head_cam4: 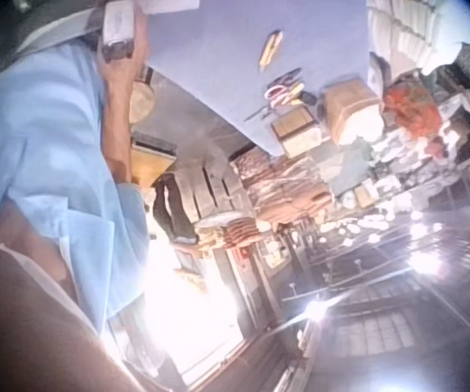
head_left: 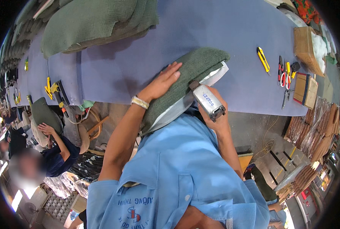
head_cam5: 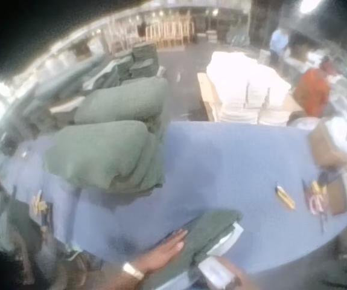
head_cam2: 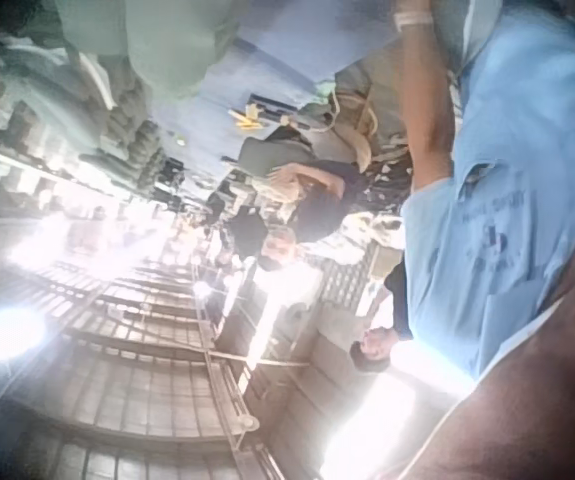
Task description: The person wraps green fabric around cushion cores and uses a staple gun to secure the fabric edges. They repeatedly pick up cushion cores, align the fabric, and staple along the seams while working at a long table in a workshop.
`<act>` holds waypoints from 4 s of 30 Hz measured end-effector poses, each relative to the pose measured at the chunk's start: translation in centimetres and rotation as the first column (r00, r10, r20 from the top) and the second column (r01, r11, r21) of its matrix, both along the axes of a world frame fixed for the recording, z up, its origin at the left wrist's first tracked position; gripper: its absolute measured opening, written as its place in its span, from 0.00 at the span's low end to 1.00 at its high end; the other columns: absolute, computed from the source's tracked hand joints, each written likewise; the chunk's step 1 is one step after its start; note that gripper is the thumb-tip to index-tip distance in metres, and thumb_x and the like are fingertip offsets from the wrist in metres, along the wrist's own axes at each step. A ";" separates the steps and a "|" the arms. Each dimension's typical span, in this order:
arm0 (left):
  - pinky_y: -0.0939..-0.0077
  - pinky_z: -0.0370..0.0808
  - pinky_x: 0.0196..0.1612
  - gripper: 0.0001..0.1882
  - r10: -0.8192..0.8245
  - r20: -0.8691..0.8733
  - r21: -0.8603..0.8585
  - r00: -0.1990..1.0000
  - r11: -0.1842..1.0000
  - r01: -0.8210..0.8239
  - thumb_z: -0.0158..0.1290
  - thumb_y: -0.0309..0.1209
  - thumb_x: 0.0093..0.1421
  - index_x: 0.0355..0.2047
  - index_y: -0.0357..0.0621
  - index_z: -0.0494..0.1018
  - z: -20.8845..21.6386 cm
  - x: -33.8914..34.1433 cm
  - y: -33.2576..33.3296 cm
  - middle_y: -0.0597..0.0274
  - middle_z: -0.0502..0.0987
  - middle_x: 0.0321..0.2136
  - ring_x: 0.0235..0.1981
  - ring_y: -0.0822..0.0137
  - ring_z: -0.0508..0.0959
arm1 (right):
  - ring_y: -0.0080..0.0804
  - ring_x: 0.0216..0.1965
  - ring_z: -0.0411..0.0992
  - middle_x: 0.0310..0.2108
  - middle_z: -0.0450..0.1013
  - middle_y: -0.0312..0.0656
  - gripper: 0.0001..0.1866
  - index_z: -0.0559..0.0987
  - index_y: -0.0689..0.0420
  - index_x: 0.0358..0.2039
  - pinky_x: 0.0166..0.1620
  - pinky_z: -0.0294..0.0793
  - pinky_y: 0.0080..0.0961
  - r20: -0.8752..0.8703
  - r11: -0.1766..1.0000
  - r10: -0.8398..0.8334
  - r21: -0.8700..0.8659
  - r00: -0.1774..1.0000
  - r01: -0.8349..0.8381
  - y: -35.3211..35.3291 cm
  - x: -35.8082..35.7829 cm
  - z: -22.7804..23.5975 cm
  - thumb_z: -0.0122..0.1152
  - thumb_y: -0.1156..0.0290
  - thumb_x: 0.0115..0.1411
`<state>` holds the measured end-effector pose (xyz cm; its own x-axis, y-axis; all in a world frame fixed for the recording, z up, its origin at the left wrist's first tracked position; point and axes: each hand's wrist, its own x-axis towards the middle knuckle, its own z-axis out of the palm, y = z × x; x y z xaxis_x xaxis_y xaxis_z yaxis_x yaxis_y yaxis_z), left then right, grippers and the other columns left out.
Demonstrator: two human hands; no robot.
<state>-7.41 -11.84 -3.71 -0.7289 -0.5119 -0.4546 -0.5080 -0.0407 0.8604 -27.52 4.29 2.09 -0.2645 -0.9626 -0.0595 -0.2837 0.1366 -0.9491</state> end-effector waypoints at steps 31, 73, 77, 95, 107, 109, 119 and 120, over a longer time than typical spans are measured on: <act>0.59 0.66 0.69 0.47 0.096 0.268 -0.560 0.959 0.825 0.074 0.61 0.24 0.55 0.72 0.31 0.50 5.4 -2.2 4.4 0.37 0.60 0.69 0.70 0.43 0.64 | 0.47 0.50 0.81 0.51 0.80 0.52 0.33 0.78 0.60 0.58 0.52 0.79 0.31 0.007 0.997 0.011 0.074 1.000 -0.011 -0.1 0.6 1.0 0.70 0.76 0.47; 0.51 0.69 0.67 0.44 0.097 0.270 -0.615 0.958 0.783 0.094 0.61 0.35 0.62 0.74 0.44 0.52 5.4 -2.8 5.6 0.41 0.61 0.70 0.69 0.43 0.66 | 0.49 0.51 0.79 0.51 0.79 0.51 0.31 0.78 0.58 0.58 0.55 0.76 0.33 -0.341 0.965 -0.095 0.198 0.935 0.170 3.8 -8.6 1.8 0.75 0.75 0.52; 0.52 0.71 0.66 0.44 0.086 0.284 -0.644 0.955 0.755 0.124 0.61 0.35 0.62 0.74 0.49 0.52 5.4 -3.4 5.8 0.42 0.61 0.70 0.67 0.43 0.67 | 0.52 0.61 0.71 0.60 0.72 0.50 0.35 0.74 0.54 0.62 0.62 0.73 0.38 -0.543 0.870 -0.037 0.395 0.839 0.294 1.3 -12.9 -2.2 0.74 0.75 0.51; 0.56 0.65 0.69 0.42 0.603 0.040 -0.325 0.797 0.762 -0.560 0.47 0.59 0.70 0.73 0.43 0.55 3.1 10.9 8.6 0.39 0.64 0.68 0.67 0.46 0.69 | 0.51 0.60 0.74 0.57 0.76 0.55 0.32 0.76 0.62 0.62 0.63 0.71 0.41 -0.535 0.911 0.411 0.218 0.738 -0.350 -10.8 -13.7 -4.4 0.64 0.77 0.52; 0.61 0.62 0.70 0.41 0.935 -0.026 0.121 0.354 0.354 -0.927 0.52 0.61 0.68 0.70 0.44 0.65 -4.1 13.6 16.6 0.45 0.67 0.68 0.69 0.54 0.66 | 0.44 0.56 0.76 0.57 0.76 0.55 0.35 0.71 0.66 0.65 0.62 0.71 0.35 -0.487 0.953 0.284 0.049 0.826 -0.299 -13.9 -17.3 -8.9 0.57 0.85 0.53; 0.62 0.62 0.70 0.40 0.924 -0.196 0.055 0.328 0.345 -0.937 0.54 0.56 0.68 0.70 0.39 0.63 -1.7 13.4 14.0 0.44 0.66 0.68 0.69 0.54 0.65 | 0.43 0.57 0.74 0.60 0.74 0.54 0.36 0.69 0.66 0.66 0.63 0.70 0.34 -0.505 0.943 0.228 -0.100 0.833 -0.318 -14.9 -18.5 -8.1 0.56 0.87 0.53; 0.66 0.77 0.56 0.34 0.980 -0.173 -0.054 0.097 0.089 -0.995 0.58 0.45 0.68 0.68 0.40 0.65 -6.6 15.1 13.6 0.49 0.81 0.53 0.54 0.58 0.81 | 0.51 0.56 0.74 0.58 0.73 0.57 0.31 0.71 0.67 0.63 0.59 0.73 0.37 -0.397 0.978 0.205 0.118 0.895 -0.172 -10.8 -13.6 -8.1 0.63 0.79 0.57; 0.66 0.77 0.56 0.34 0.986 -0.078 -0.080 0.145 0.139 -0.987 0.58 0.46 0.68 0.67 0.40 0.66 -7.9 15.4 15.2 0.48 0.81 0.52 0.55 0.58 0.81 | 0.46 0.49 0.76 0.52 0.76 0.55 0.26 0.74 0.67 0.60 0.52 0.76 0.35 -0.429 0.967 0.249 0.162 0.868 -0.197 -9.0 -13.4 -8.2 0.62 0.74 0.61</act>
<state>7.97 3.35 -11.56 0.4305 -0.8301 -0.3543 -0.0921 -0.4309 0.8977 -40.89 -4.72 -6.14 -0.0672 -0.9932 -0.0952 -0.7051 0.1147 -0.6998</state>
